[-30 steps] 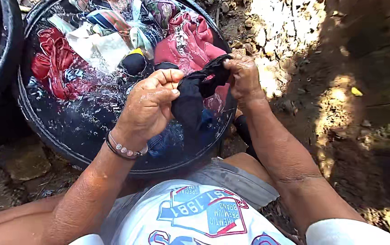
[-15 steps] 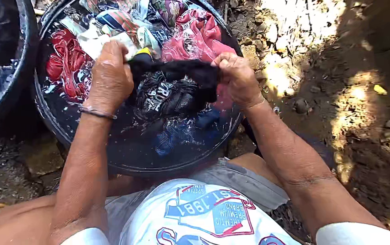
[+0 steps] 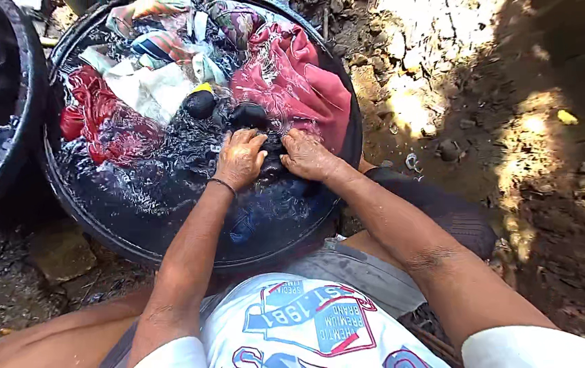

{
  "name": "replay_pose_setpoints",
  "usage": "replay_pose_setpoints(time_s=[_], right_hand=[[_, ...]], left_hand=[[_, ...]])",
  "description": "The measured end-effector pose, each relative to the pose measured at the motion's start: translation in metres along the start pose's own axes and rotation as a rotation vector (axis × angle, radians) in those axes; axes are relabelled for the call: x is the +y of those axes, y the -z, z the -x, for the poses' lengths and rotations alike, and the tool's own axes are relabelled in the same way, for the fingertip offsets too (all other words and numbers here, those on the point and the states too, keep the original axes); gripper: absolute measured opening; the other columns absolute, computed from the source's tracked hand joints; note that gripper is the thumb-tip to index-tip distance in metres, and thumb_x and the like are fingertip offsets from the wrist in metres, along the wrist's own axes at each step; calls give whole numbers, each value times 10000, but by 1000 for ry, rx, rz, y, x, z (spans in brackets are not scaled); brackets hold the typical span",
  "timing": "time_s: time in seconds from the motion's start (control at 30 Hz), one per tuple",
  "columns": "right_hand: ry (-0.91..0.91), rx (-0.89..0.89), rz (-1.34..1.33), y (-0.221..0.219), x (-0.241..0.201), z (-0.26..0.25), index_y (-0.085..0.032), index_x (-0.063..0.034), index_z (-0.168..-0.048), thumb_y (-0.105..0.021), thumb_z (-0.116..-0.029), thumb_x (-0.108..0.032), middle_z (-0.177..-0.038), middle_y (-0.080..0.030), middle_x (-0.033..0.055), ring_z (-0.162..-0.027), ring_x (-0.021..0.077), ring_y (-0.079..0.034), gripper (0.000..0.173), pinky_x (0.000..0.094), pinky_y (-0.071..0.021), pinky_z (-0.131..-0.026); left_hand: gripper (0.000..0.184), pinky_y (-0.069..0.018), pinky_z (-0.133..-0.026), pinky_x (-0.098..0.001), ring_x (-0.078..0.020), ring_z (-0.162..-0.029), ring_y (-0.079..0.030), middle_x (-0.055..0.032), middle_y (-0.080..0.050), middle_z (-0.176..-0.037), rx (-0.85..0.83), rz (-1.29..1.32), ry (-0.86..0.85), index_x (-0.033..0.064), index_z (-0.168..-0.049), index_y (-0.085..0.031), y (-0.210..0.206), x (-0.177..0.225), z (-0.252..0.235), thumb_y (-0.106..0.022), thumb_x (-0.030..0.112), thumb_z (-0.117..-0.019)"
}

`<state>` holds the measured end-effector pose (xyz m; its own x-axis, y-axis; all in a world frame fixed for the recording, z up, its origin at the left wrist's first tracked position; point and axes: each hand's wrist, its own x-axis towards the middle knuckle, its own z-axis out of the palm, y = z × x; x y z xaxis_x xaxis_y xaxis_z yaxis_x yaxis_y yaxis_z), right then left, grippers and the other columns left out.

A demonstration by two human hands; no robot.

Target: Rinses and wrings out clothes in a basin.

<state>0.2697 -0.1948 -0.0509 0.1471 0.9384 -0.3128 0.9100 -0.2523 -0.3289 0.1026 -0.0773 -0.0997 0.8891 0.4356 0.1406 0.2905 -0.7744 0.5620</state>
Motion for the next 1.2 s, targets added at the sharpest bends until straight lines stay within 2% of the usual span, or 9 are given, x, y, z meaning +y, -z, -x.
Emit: replay_pose_setpoints(time_s=[0.17,0.43,0.53,0.63,0.67,0.77,0.93,1.1,1.2], right_hand=[[3,36,-95,-5,-1,-6,-590,85,-1285,-565,-995,-279,-1281,-570,309,-1231,469,-563,466,633,-458,-988],[119,269,-305,-7,-5,-11,-566,86,-1352,-684,-906,-255,-1324,-568,325,-1289,477,-525,573,603,-413,-1083],[161,220,-302,-4,-9,-14,-597,92,-1289,-642,-916,-223,-1282,-594,311,-1260,463,-553,491,621,-421,-1055],[190,204,-301,-4,-14,-13,-628,84,-1243,-602,-931,-172,-1237,-619,295,-1219,450,-579,405,629,-430,-1020],[201,209,-291,-6,-16,-13,-635,79,-1231,-595,-937,-180,-1230,-628,288,-1215,446,-585,394,631,-432,-1014],[228,221,-257,-11,-26,-15,-650,81,-1197,-575,-937,-193,-1204,-643,284,-1198,447,-596,385,646,-425,-999],[360,381,-423,-16,-45,-15,-686,114,-926,-496,-926,-69,-970,-673,265,-981,407,-666,264,581,-487,-902],[546,711,-783,40,-58,4,-652,63,-800,-472,-885,11,-826,-658,86,-852,83,-627,206,255,-505,-814],[737,930,-936,93,-62,33,-721,-111,-857,-496,-923,-55,-889,-694,-80,-911,-11,-629,241,223,-517,-838]], left_hand=[[319,-428,-1098,-599,-440,-1283,-579,-273,-643,-1295,-185,12,121,-18,-1259,-687,14,-1,-2,-527,159,-1048],[327,-515,-991,-471,-357,-1077,-696,-277,-712,-1102,336,145,-7,-105,-1156,-693,80,42,0,-454,91,-1050],[277,-542,-793,-241,-8,-798,-630,10,-673,-885,497,415,77,-20,-1051,-673,141,73,-5,-441,130,-1059],[267,-569,-695,-280,-56,-661,-613,79,-621,-714,661,826,9,134,-847,-593,205,81,-10,-427,70,-1047],[317,-571,-656,-271,-72,-640,-622,55,-631,-685,695,943,-104,135,-789,-594,220,68,-12,-414,25,-1025],[238,-552,-900,-340,-159,-1004,-653,-47,-667,-1040,448,902,-542,35,-1098,-629,259,-65,-4,-397,50,-1047],[253,-474,-897,-242,-62,-1020,-576,-88,-598,-1172,400,-54,208,-1,-1250,-559,302,-75,76,-462,126,-1054],[195,-544,-900,-286,-97,-966,-656,-19,-679,-1004,578,586,-133,29,-1079,-637,301,-84,30,-452,89,-1062],[162,-575,-737,-214,14,-744,-647,113,-661,-828,633,431,255,136,-991,-632,270,-40,27,-508,214,-1060]])
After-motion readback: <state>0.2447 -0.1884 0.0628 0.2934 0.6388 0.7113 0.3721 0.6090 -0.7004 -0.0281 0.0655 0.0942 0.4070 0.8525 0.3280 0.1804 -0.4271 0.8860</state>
